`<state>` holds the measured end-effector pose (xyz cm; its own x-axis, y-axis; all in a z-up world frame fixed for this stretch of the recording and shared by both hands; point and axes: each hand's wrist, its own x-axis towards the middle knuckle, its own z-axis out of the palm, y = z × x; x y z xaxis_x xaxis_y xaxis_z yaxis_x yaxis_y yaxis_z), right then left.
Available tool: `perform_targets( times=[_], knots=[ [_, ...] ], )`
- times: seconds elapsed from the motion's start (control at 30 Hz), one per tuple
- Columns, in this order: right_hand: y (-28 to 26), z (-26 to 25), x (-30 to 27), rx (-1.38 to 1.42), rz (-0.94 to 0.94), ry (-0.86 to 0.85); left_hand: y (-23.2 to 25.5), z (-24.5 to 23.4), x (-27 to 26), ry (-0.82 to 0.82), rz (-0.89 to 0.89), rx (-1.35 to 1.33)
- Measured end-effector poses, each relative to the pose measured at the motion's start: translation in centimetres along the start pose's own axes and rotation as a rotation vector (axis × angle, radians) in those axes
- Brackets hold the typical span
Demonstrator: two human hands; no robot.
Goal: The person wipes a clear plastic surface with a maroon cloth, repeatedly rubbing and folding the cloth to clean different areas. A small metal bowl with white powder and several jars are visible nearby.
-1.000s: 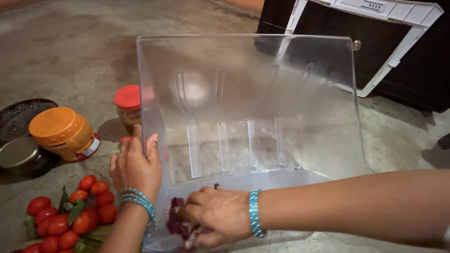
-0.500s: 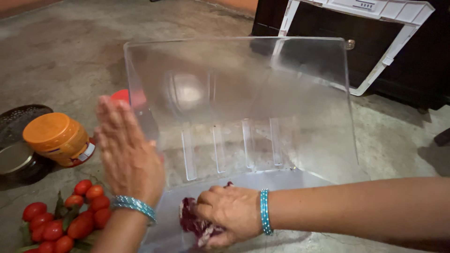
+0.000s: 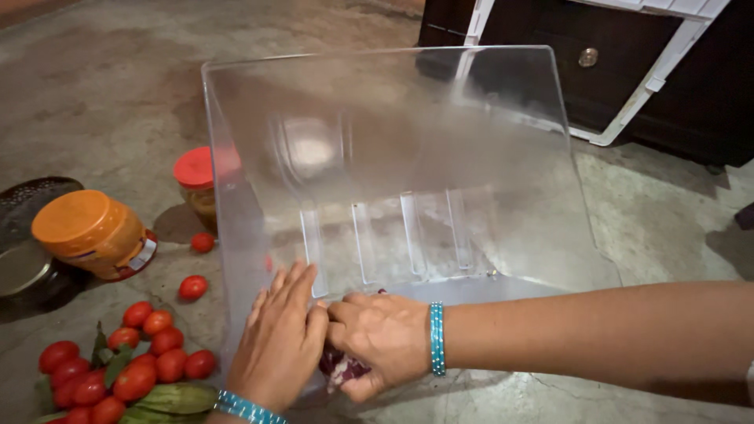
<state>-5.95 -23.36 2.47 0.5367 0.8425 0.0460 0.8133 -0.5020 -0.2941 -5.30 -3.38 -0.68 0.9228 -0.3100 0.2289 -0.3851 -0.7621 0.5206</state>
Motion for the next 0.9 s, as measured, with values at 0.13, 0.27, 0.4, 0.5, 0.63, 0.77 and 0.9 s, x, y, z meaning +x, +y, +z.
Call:
perform_targets(
  times=[0.13,0.27,0.4,0.5,0.63,0.77,0.9],
  knots=[
    [1.0,-0.1,0.2,0.095,-0.010,0.065,-0.2,-0.3,-0.4,-0.046,-0.062,-0.083],
    [1.4,0.1,-0.1,0.175,-0.008,0.036,-0.1,-0.2,-0.6,-0.037,-0.014,-0.126],
    [1.6,0.4,-0.3,0.202,-0.006,0.030,0.7,-0.1,-0.7,-0.078,-0.029,-0.211],
    [1.4,0.6,-0.2,0.184,0.031,0.039,1.3,0.0,0.3,-0.127,-0.317,-0.354],
    [1.6,0.2,0.0,0.293,-0.024,0.109,3.3,0.6,1.1,-0.217,-0.489,-0.297],
    [1.6,-0.3,0.1,0.339,0.002,0.088,4.5,-0.6,2.0,-0.286,-0.513,-0.093],
    [1.7,-0.2,0.3,0.354,-0.005,0.085,5.9,-3.3,2.2,-0.348,-0.428,0.137]
  ],
)
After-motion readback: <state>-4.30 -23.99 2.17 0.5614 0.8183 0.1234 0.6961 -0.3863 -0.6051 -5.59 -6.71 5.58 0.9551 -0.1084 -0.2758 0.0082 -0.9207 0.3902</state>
